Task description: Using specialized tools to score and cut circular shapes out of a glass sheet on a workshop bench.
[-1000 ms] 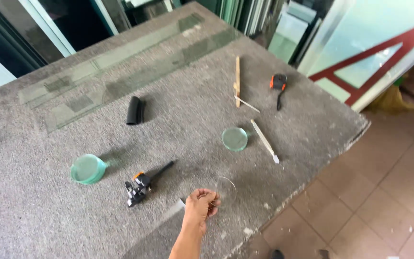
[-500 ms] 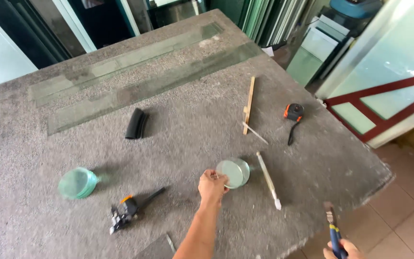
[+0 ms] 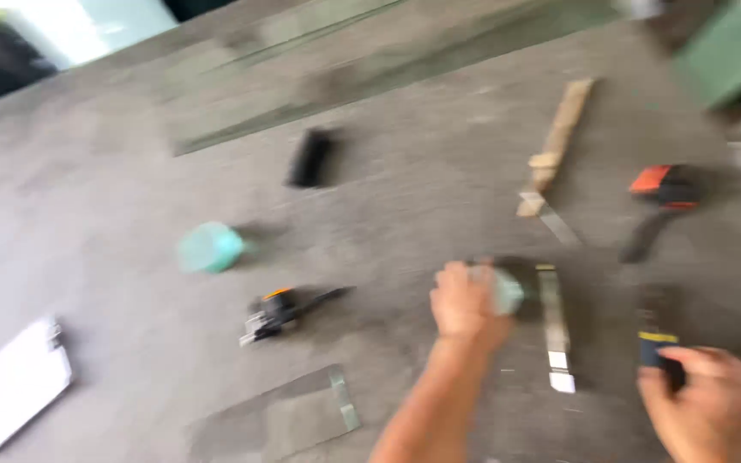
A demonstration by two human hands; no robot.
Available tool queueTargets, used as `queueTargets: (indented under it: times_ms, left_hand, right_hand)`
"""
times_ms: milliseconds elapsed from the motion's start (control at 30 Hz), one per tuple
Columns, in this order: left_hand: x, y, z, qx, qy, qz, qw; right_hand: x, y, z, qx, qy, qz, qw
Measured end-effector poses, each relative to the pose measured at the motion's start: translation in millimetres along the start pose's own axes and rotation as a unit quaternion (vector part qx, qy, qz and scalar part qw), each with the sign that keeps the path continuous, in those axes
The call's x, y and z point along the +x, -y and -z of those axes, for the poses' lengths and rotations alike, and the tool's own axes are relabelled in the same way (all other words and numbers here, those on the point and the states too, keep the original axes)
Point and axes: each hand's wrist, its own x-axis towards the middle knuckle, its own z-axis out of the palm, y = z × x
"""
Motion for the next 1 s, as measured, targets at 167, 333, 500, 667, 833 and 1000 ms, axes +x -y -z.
queueTargets:
  times_ms: [167,333,500,667,833,1000]
  left_hand:
    - [2,3,-37,0.010,-0.023,-0.012,1.000]
    - [-68,42,-6,-0.125,-0.274,-0.136,0.944]
    - [-159,204,14,-0.095,-0.432,0.099,0.891]
    - [-206,413,-27,-0.026,-0.271,0.499,0.823]
    - [-197,444,-44,-0.075,-0.183,0.422,0.885]
    - [-202,421,9,-0.037,-0.212,0.449,0.867]
  right_hand:
    - [-56,-163,-138,0.066,-0.020,0.077,0.995]
    - [-50,0,-81,0.085,0.011,0.113,0.990]
    - [-35,142,-66,0.198,0.190,0.093,0.957]
    - [-13,312,-60,0.117,0.332,0.065,0.934]
    - [8,428,-114,0.219,0.150,0.371,0.890]
    - [4,470,-152,0.096,0.187,0.338,0.918]
